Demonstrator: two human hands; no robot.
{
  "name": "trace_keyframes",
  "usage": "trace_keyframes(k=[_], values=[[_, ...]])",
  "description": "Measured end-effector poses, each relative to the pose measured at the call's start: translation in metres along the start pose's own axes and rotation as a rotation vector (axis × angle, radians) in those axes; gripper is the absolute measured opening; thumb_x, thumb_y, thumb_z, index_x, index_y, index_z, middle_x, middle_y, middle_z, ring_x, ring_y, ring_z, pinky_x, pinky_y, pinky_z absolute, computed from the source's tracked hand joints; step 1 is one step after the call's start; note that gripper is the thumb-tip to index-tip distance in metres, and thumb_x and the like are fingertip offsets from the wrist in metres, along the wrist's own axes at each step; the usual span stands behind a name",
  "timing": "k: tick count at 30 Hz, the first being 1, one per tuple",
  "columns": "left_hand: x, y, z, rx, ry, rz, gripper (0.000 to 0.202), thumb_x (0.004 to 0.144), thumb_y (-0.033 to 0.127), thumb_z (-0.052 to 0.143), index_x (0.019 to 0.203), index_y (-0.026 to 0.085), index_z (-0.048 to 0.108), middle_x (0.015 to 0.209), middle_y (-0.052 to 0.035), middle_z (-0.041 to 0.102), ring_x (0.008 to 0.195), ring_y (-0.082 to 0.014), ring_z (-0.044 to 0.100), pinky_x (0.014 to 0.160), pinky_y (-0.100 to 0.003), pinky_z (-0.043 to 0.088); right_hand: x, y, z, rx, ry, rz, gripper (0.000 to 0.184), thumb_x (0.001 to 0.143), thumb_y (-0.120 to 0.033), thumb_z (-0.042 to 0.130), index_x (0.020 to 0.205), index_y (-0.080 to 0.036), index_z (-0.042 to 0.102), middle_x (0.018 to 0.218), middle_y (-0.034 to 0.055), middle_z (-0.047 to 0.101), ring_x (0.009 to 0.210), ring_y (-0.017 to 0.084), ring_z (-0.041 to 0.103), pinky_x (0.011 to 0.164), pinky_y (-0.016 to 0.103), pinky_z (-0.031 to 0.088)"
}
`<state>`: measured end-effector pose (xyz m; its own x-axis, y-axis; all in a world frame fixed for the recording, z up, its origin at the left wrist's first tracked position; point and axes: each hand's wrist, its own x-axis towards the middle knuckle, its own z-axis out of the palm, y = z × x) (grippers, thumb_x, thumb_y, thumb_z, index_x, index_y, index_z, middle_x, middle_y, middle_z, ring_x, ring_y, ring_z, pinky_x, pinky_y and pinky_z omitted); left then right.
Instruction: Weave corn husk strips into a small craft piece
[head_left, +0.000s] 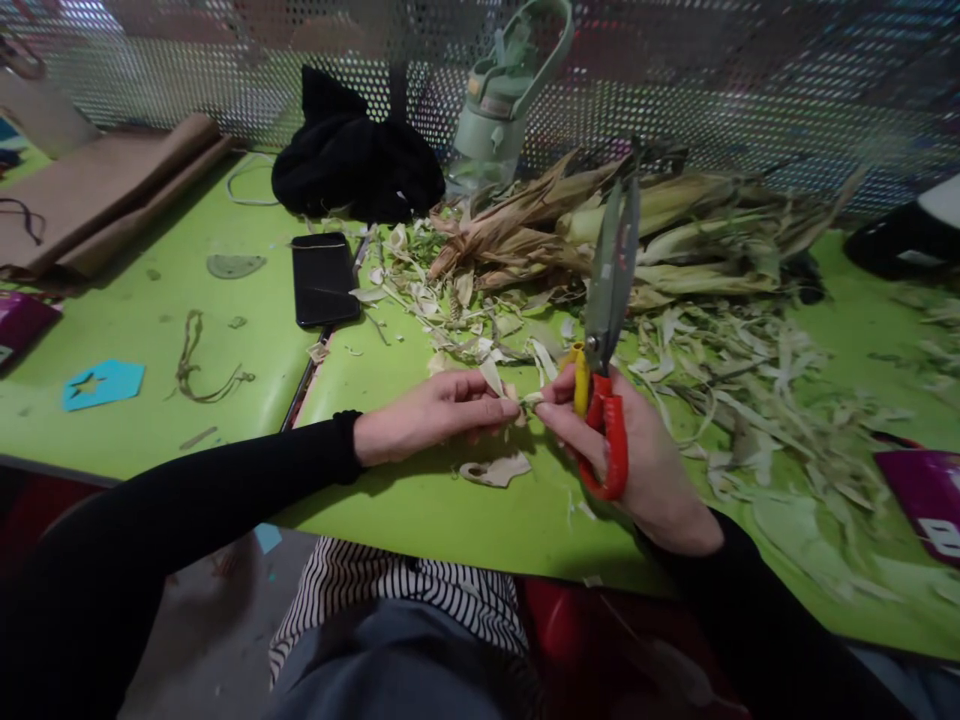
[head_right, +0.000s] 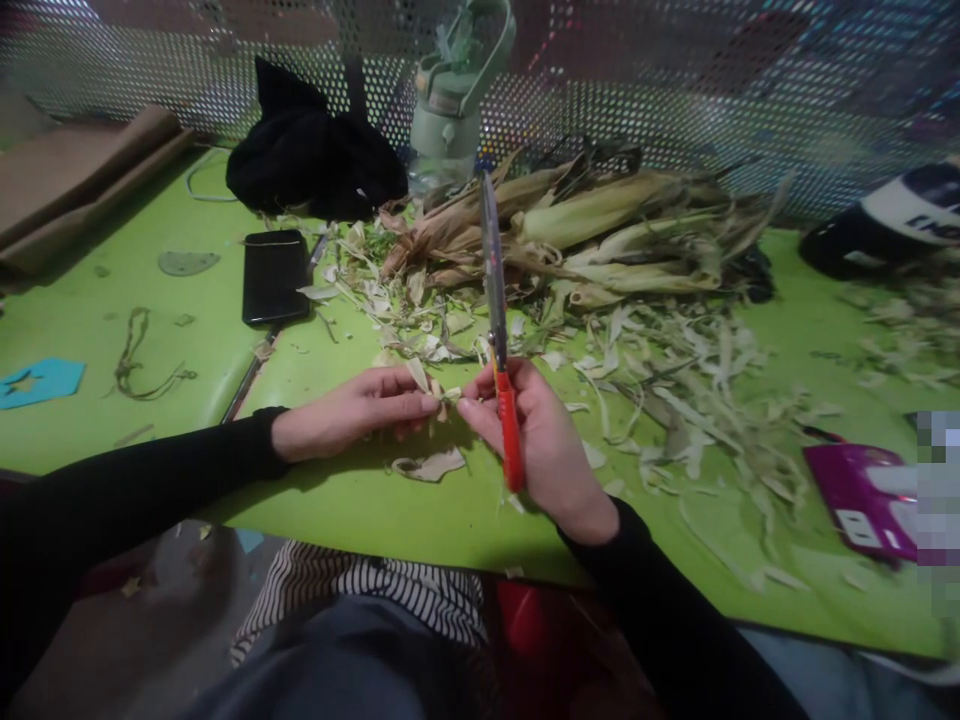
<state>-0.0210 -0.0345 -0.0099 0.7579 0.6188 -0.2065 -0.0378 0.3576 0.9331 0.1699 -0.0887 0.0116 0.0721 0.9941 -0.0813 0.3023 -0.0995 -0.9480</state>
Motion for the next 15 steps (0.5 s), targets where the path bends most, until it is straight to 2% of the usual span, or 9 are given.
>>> trace_keyframes(k=[6, 9, 12, 15], values=[[0.0020, -0.0002, -0.0043, -0.031, 0.026, -0.022, 0.022, 0.087, 0.034, 0.066, 0.081, 0.014, 0.059, 0.066, 0.0042, 0.053, 0.057, -0.0050, 0.047, 0.054, -0.019, 0.036, 0.0003, 0.0027, -0.0016, 0.043, 0.077, 0.000, 0.029, 0.077, -0.036, 0.076, 0.089, -0.024, 0.053, 0.077, -0.0036, 0.059, 0.050, 0.008, 0.045, 0.044, 0.025, 0.035], [0.0040, -0.0016, -0.0056, -0.095, 0.061, -0.006, 0.018, 0.088, 0.030, 0.065, 0.082, 0.013, 0.060, 0.070, 0.0034, 0.057, 0.059, -0.0039, 0.050, 0.056, -0.017, 0.039, -0.0014, 0.0027, -0.0027, 0.054, 0.134, 0.028, 0.030, 0.079, -0.041, 0.074, 0.090, -0.025, 0.051, 0.062, -0.0078, 0.050, 0.044, 0.008, 0.040, 0.040, 0.024, 0.030], [0.0044, -0.0023, -0.0055, -0.118, 0.065, 0.001, 0.019, 0.088, 0.029, 0.065, 0.081, 0.013, 0.060, 0.070, 0.0036, 0.057, 0.058, -0.0035, 0.050, 0.057, -0.017, 0.039, -0.0032, 0.0024, -0.0023, 0.031, 0.120, 0.021, 0.032, 0.078, -0.043, 0.077, 0.091, -0.026, 0.054, 0.055, -0.0093, 0.045, 0.043, 0.009, 0.039, 0.040, 0.024, 0.031], [0.0030, -0.0015, -0.0042, -0.098, 0.035, 0.009, 0.021, 0.087, 0.030, 0.068, 0.078, 0.013, 0.059, 0.068, 0.0044, 0.054, 0.057, -0.0037, 0.049, 0.055, -0.018, 0.037, -0.0032, 0.0042, 0.0014, 0.042, 0.039, 0.028, 0.034, 0.075, -0.042, 0.079, 0.096, -0.025, 0.058, 0.058, -0.0085, 0.049, 0.045, 0.009, 0.043, 0.043, 0.024, 0.038]])
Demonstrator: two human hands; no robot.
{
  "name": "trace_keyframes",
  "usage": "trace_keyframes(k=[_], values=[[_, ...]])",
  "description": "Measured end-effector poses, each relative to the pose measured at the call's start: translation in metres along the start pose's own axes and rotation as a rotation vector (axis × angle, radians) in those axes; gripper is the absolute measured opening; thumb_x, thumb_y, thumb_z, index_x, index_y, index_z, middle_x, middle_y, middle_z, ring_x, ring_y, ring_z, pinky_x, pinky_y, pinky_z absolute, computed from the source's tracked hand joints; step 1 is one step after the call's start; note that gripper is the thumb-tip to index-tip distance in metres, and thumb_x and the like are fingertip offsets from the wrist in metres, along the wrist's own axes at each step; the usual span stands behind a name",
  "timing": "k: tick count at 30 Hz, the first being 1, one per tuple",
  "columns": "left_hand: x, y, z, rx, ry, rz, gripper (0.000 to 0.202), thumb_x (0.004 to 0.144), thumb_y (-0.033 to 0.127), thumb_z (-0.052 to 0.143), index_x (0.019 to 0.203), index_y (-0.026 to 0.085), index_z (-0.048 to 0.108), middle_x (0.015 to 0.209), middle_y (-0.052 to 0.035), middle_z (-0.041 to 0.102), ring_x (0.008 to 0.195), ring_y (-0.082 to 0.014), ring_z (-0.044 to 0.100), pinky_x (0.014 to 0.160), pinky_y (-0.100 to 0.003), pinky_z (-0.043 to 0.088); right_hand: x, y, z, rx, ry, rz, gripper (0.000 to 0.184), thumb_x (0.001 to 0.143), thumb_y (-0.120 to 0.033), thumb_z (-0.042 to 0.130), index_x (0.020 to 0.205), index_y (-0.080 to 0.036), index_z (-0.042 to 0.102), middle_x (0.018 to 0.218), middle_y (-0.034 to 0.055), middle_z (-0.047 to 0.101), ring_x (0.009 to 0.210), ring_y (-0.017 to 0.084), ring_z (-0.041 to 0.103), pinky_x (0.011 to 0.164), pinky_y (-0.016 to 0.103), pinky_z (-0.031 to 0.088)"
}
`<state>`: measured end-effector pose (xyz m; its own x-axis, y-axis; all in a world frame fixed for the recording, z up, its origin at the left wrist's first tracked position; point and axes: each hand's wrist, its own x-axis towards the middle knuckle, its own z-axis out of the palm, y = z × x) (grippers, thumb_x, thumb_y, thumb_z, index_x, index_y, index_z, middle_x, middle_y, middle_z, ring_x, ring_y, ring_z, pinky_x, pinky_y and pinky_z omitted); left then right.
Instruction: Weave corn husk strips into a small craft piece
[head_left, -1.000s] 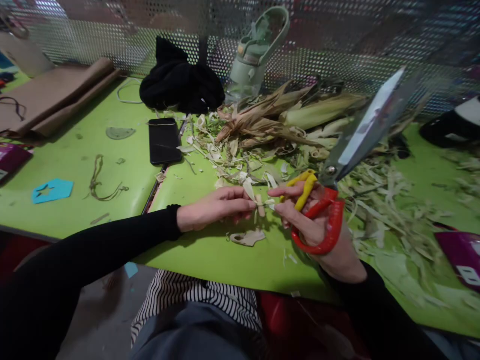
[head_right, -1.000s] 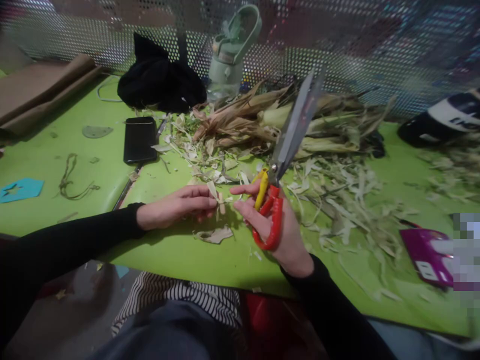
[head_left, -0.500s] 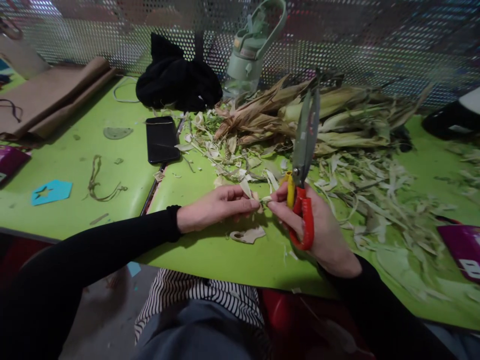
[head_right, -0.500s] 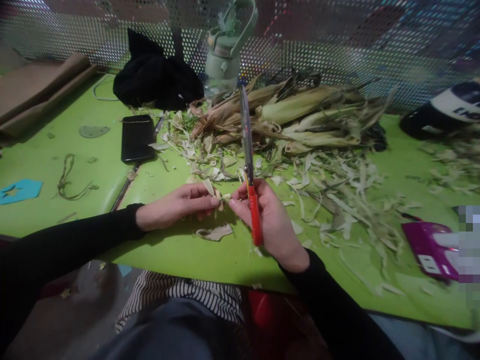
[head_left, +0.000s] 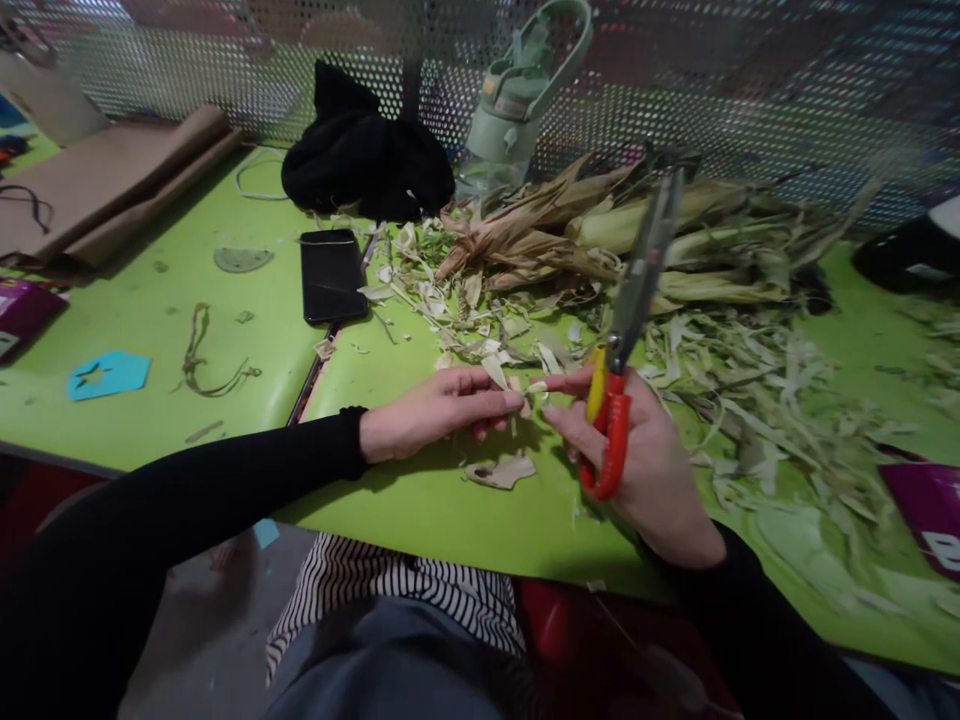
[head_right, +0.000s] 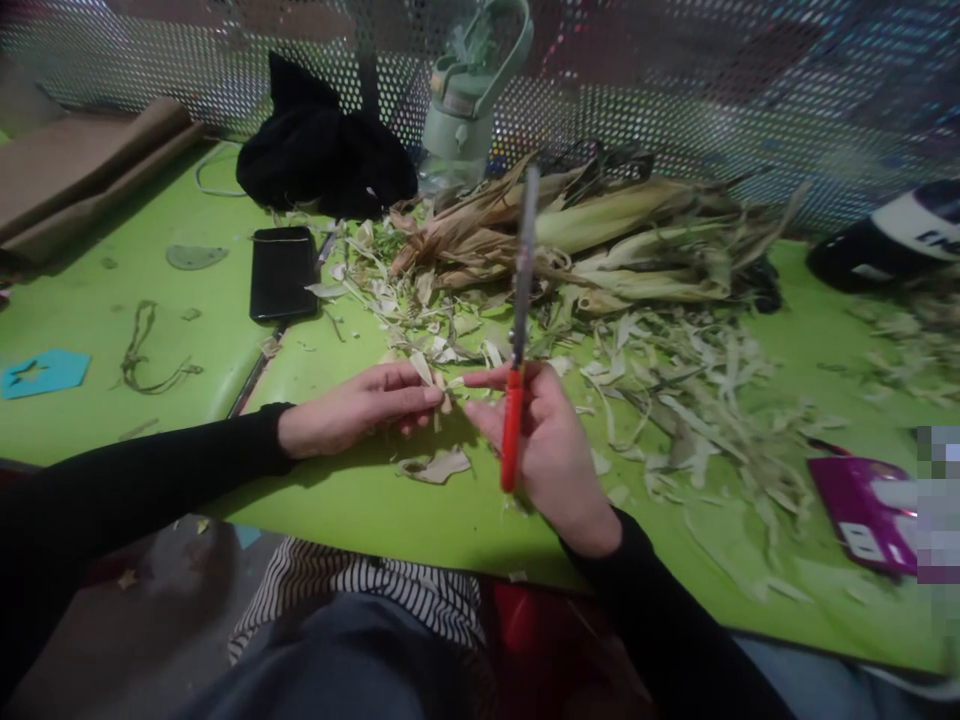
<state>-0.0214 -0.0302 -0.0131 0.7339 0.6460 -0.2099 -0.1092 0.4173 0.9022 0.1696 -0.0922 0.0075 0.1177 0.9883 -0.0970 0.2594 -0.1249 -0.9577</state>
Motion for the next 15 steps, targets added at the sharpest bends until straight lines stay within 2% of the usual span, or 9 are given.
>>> trace_keyframes(k=[3, 6, 8, 11, 13, 15], values=[[0.000, 0.000, 0.001, 0.004, -0.025, -0.009, 0.022, 0.086, 0.032, 0.070, 0.082, 0.013, 0.059, 0.069, 0.0041, 0.056, 0.058, -0.0039, 0.049, 0.056, -0.018, 0.037, 0.002, 0.005, 0.004, 0.054, -0.077, 0.029, 0.041, 0.068, -0.042, 0.084, 0.094, -0.024, 0.058, 0.070, -0.0048, 0.060, 0.058, 0.011, 0.056, 0.053, 0.025, 0.049], [0.001, -0.001, 0.000, 0.006, -0.020, -0.010, 0.022, 0.085, 0.033, 0.070, 0.082, 0.014, 0.060, 0.071, 0.0034, 0.058, 0.058, -0.0040, 0.050, 0.056, -0.018, 0.039, 0.004, 0.009, 0.003, 0.038, -0.088, 0.049, 0.045, 0.064, -0.043, 0.086, 0.092, -0.023, 0.057, 0.077, -0.0014, 0.065, 0.068, 0.015, 0.062, 0.062, 0.028, 0.054], [0.001, -0.002, -0.001, 0.003, -0.018, -0.001, 0.023, 0.085, 0.035, 0.070, 0.081, 0.014, 0.060, 0.071, 0.0033, 0.058, 0.059, -0.0043, 0.051, 0.056, -0.018, 0.039, 0.006, 0.009, -0.002, 0.002, -0.032, 0.047, 0.044, 0.066, -0.044, 0.085, 0.094, -0.024, 0.057, 0.081, 0.0000, 0.067, 0.071, 0.016, 0.063, 0.066, 0.030, 0.056], [-0.001, 0.000, -0.003, 0.038, 0.003, 0.033, 0.025, 0.084, 0.038, 0.070, 0.085, 0.014, 0.062, 0.071, 0.0032, 0.058, 0.058, -0.0049, 0.050, 0.055, -0.019, 0.038, 0.008, 0.007, -0.012, -0.075, 0.095, -0.042, 0.043, 0.069, -0.048, 0.081, 0.097, -0.025, 0.057, 0.096, 0.0025, 0.069, 0.079, 0.018, 0.064, 0.074, 0.033, 0.057], [-0.003, 0.004, -0.005, 0.113, 0.065, 0.101, 0.023, 0.085, 0.036, 0.071, 0.087, 0.014, 0.062, 0.073, 0.0028, 0.058, 0.059, -0.0052, 0.049, 0.055, -0.019, 0.037, 0.008, 0.006, -0.018, -0.150, 0.102, -0.071, 0.042, 0.070, -0.051, 0.079, 0.096, -0.026, 0.057, 0.092, 0.0018, 0.068, 0.077, 0.018, 0.063, 0.071, 0.033, 0.056], [-0.003, 0.008, -0.008, 0.166, 0.157, 0.198, 0.020, 0.085, 0.032, 0.070, 0.087, 0.014, 0.061, 0.074, 0.0025, 0.059, 0.061, -0.0055, 0.050, 0.056, -0.020, 0.038, 0.006, 0.004, -0.023, -0.179, 0.016, -0.019, 0.041, 0.071, -0.054, 0.076, 0.094, -0.026, 0.058, 0.079, -0.0004, 0.063, 0.065, 0.017, 0.059, 0.058, 0.031, 0.053]])
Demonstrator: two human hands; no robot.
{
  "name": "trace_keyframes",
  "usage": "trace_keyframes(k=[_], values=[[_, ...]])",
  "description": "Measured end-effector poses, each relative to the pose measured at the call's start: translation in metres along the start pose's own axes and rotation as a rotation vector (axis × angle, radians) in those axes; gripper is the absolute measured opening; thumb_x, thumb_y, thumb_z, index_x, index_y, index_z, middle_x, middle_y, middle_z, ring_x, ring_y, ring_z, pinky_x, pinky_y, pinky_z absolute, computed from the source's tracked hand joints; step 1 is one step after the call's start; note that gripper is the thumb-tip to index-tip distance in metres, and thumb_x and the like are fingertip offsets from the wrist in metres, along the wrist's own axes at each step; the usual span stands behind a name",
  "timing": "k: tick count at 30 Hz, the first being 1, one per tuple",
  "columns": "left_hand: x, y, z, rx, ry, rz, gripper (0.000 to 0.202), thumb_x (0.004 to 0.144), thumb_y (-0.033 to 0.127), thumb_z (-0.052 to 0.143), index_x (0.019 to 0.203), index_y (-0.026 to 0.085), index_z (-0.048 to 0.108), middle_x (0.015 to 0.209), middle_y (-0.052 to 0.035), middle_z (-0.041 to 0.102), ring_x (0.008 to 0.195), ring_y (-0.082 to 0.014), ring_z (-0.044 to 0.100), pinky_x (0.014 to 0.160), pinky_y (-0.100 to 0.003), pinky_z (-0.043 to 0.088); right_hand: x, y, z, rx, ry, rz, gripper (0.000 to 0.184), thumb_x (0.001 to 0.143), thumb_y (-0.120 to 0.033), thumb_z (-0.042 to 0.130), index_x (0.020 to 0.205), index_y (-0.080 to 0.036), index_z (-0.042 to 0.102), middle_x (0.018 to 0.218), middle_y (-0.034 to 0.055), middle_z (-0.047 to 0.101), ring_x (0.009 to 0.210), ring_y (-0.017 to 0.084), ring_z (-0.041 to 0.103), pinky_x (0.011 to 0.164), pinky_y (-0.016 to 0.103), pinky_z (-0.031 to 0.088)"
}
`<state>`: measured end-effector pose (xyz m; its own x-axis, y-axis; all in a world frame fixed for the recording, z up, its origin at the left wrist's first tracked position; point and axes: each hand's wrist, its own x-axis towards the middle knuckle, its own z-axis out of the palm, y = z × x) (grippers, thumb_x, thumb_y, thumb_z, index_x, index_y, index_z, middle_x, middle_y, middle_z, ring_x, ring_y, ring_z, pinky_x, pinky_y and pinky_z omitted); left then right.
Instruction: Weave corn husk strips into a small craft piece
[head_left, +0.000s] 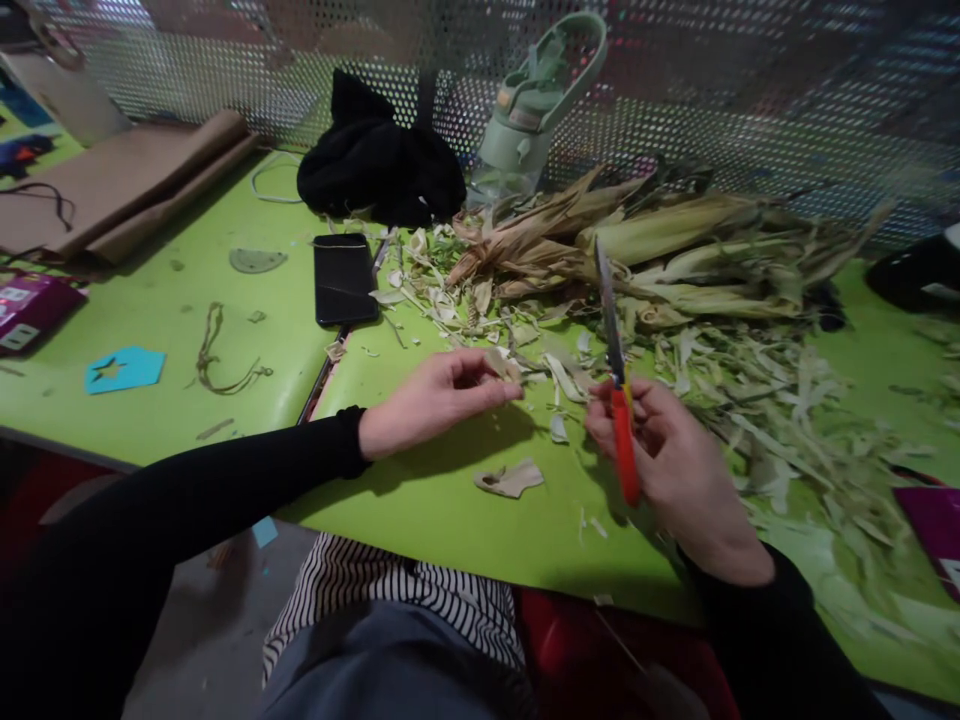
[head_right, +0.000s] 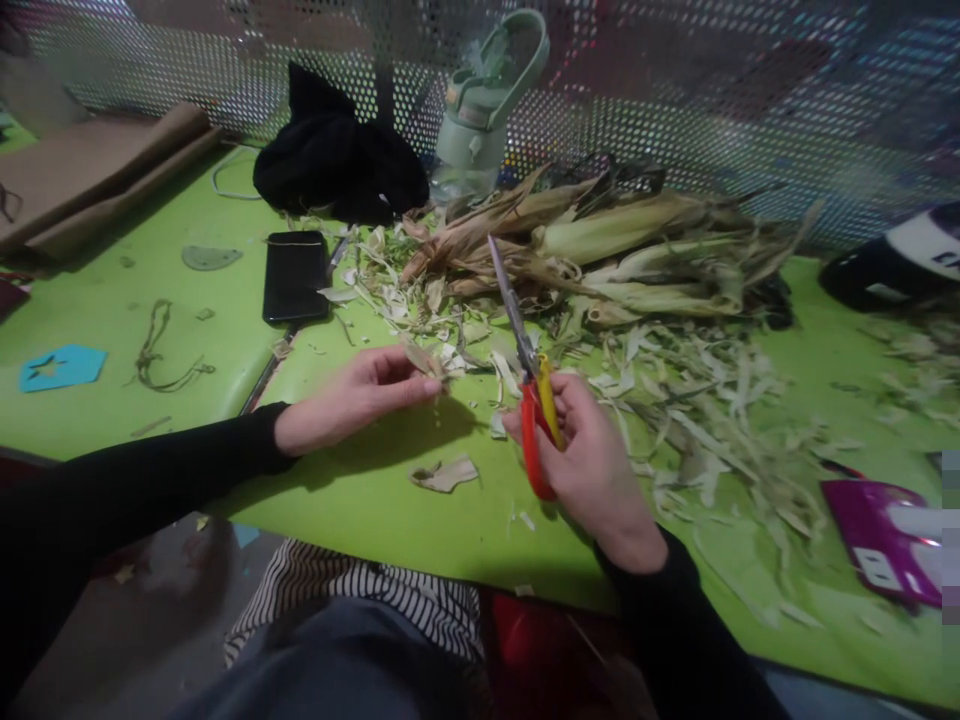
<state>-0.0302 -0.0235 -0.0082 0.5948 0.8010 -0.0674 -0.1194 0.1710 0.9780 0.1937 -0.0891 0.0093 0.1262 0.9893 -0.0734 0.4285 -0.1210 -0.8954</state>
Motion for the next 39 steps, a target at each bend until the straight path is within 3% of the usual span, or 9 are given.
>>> trace_keyframes(k=[2, 5, 9, 13, 22, 33, 39], values=[[0.004, 0.003, -0.005, -0.017, 0.095, 0.078, 0.016, 0.087, 0.028, 0.068, 0.088, 0.014, 0.060, 0.075, 0.0022, 0.062, 0.062, -0.0060, 0.053, 0.059, -0.020, 0.041, -0.002, 0.000, -0.003, -0.006, -0.113, 0.051, 0.041, 0.073, -0.058, 0.071, 0.094, -0.026, 0.057, 0.072, -0.0015, 0.058, 0.057, 0.016, 0.055, 0.049, 0.029, 0.047], [0.009, 0.006, -0.011, -0.081, 0.166, 0.120, 0.011, 0.090, 0.024, 0.064, 0.089, 0.015, 0.058, 0.077, 0.0011, 0.065, 0.064, -0.0062, 0.057, 0.061, -0.020, 0.043, -0.004, 0.002, -0.006, -0.163, -0.191, 0.011, 0.045, 0.072, -0.060, 0.070, 0.097, -0.026, 0.056, 0.075, 0.0005, 0.062, 0.057, 0.018, 0.056, 0.049, 0.030, 0.046], [0.011, 0.009, -0.013, -0.107, 0.194, 0.167, 0.010, 0.090, 0.023, 0.063, 0.090, 0.015, 0.059, 0.076, 0.0017, 0.065, 0.063, -0.0056, 0.057, 0.061, -0.021, 0.043, 0.000, 0.005, -0.007, -0.498, -0.126, -0.047, 0.052, 0.072, -0.059, 0.071, 0.106, -0.023, 0.055, 0.073, 0.0017, 0.063, 0.055, 0.018, 0.057, 0.049, 0.030, 0.045], [0.009, 0.010, -0.012, -0.116, 0.203, 0.191, 0.009, 0.089, 0.022, 0.062, 0.094, 0.015, 0.059, 0.076, 0.0021, 0.064, 0.065, -0.0062, 0.057, 0.063, -0.021, 0.043, 0.005, 0.002, -0.006, -0.657, -0.081, -0.095, 0.052, 0.074, -0.064, 0.065, 0.101, -0.022, 0.058, 0.069, 0.0034, 0.064, 0.053, 0.019, 0.057, 0.048, 0.030, 0.043], [0.005, 0.012, -0.010, -0.009, 0.129, 0.144, 0.010, 0.087, 0.023, 0.064, 0.091, 0.015, 0.059, 0.076, 0.0025, 0.060, 0.069, -0.0075, 0.056, 0.066, -0.021, 0.044, 0.003, 0.006, -0.004, -0.551, -0.134, -0.158, 0.044, 0.075, -0.066, 0.065, 0.089, -0.025, 0.060, 0.069, 0.0035, 0.067, 0.054, 0.021, 0.059, 0.048, 0.033, 0.045], [0.004, 0.015, -0.010, -0.012, 0.128, 0.126, 0.008, 0.087, 0.020, 0.063, 0.090, 0.014, 0.058, 0.075, 0.0024, 0.060, 0.066, -0.0068, 0.055, 0.064, -0.021, 0.044, 0.002, 0.003, -0.008, -0.442, -0.226, -0.023, 0.049, 0.074, -0.073, 0.058, 0.087, -0.027, 0.066, 0.067, 0.0056, 0.073, 0.051, 0.026, 0.061, 0.047, 0.038, 0.045], [0.004, 0.015, -0.009, 0.015, 0.134, 0.124, 0.010, 0.088, 0.023, 0.063, 0.089, 0.014, 0.058, 0.075, 0.0022, 0.059, 0.066, -0.0064, 0.053, 0.065, -0.020, 0.044, 0.005, 0.004, -0.008, -0.453, -0.200, -0.110, 0.047, 0.072, -0.070, 0.064, 0.087, -0.025, 0.063, 0.069, 0.0054, 0.072, 0.059, 0.027, 0.065, 0.051, 0.037, 0.046]])
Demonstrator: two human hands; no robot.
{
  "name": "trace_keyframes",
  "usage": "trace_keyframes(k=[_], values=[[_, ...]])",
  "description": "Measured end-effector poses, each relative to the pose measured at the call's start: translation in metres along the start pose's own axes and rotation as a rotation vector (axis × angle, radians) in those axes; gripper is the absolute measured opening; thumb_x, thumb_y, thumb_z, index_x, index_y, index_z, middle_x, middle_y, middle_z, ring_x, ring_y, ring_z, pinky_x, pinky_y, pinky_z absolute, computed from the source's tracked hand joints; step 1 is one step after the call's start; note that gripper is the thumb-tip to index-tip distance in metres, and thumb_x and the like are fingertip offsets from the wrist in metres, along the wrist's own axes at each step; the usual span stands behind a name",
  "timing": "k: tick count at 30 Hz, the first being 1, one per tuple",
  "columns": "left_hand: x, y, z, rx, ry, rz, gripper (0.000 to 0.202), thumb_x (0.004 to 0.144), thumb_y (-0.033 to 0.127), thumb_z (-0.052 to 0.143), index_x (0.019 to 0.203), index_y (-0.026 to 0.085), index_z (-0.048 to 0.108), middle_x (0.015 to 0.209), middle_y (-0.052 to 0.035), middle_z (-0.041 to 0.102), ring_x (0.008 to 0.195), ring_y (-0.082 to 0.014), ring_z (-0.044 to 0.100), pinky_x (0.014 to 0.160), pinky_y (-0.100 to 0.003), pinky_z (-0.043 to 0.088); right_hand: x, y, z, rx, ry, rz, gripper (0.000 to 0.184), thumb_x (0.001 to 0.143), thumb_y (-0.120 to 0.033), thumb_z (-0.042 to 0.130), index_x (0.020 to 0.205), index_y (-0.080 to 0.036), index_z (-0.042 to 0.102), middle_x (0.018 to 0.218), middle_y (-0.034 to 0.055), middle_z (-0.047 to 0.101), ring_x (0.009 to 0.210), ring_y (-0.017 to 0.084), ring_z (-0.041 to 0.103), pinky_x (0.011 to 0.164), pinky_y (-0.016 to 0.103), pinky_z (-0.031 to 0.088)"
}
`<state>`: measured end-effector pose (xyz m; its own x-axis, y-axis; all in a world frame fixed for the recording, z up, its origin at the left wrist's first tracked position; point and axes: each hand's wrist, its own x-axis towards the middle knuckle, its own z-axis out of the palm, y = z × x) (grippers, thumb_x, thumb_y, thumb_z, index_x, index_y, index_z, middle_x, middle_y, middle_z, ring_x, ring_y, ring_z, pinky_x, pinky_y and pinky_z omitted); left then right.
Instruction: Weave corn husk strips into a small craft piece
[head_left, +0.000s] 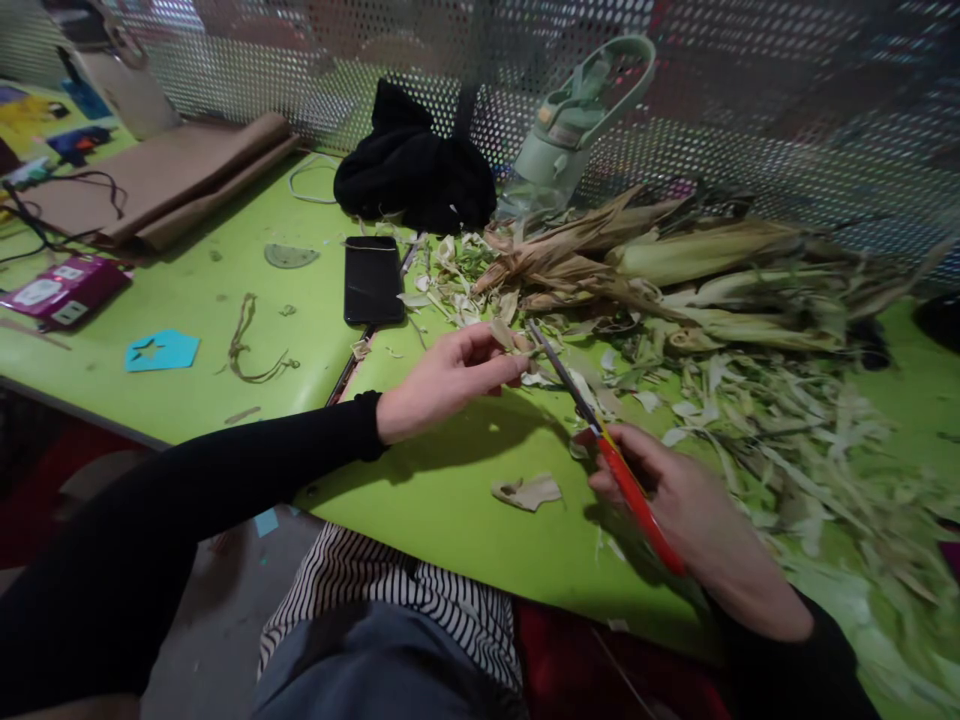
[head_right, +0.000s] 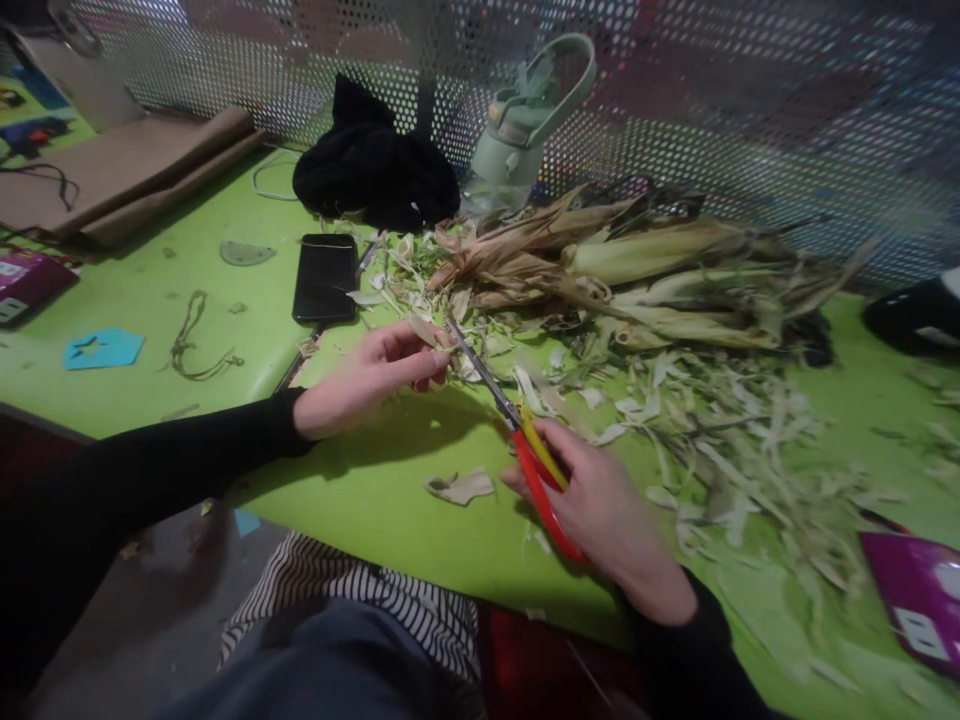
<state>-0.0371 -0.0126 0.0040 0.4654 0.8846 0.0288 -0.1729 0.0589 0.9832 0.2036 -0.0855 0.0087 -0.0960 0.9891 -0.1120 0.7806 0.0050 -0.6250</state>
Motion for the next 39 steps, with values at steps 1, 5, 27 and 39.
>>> trace_keyframes(k=[1, 5, 27, 39], values=[[0.000, 0.000, 0.000, 0.003, 0.000, 0.000, 0.011, 0.088, 0.024, 0.063, 0.089, 0.015, 0.058, 0.075, 0.0021, 0.060, 0.066, -0.0064, 0.053, 0.065, -0.020, 0.044, 0.000, 0.000, 0.000, 0.008, -0.006, -0.010, 0.047, 0.072, -0.069, 0.065, 0.088, -0.025, 0.063, 0.070, 0.0053, 0.072, 0.060, 0.026, 0.065, 0.050, 0.036, 0.046], [0.000, -0.001, -0.001, -0.003, -0.013, 0.013, 0.012, 0.088, 0.026, 0.063, 0.088, 0.015, 0.057, 0.076, 0.0018, 0.060, 0.067, -0.0066, 0.054, 0.065, -0.020, 0.044, 0.000, -0.001, 0.000, -0.011, -0.020, -0.010, 0.049, 0.071, -0.069, 0.066, 0.093, -0.025, 0.064, 0.072, 0.0053, 0.071, 0.060, 0.026, 0.064, 0.051, 0.036, 0.047], [0.000, -0.005, -0.001, 0.006, -0.027, -0.003, 0.014, 0.088, 0.027, 0.064, 0.088, 0.015, 0.058, 0.077, 0.0014, 0.060, 0.069, -0.0077, 0.055, 0.066, -0.022, 0.044, -0.002, 0.001, 0.001, 0.008, -0.013, -0.018, 0.038, 0.076, -0.063, 0.065, 0.082, -0.026, 0.066, 0.066, 0.0030, 0.071, 0.053, 0.023, 0.063, 0.048, 0.035, 0.046], [0.000, -0.002, 0.000, 0.002, -0.023, -0.012, 0.013, 0.087, 0.027, 0.065, 0.089, 0.015, 0.058, 0.076, 0.0014, 0.061, 0.069, -0.0079, 0.056, 0.066, -0.021, 0.044, 0.000, -0.005, -0.005, -0.025, -0.084, -0.003, 0.040, 0.075, -0.064, 0.062, 0.086, -0.025, 0.063, 0.068, 0.0036, 0.068, 0.056, 0.024, 0.061, 0.053, 0.036, 0.047]])
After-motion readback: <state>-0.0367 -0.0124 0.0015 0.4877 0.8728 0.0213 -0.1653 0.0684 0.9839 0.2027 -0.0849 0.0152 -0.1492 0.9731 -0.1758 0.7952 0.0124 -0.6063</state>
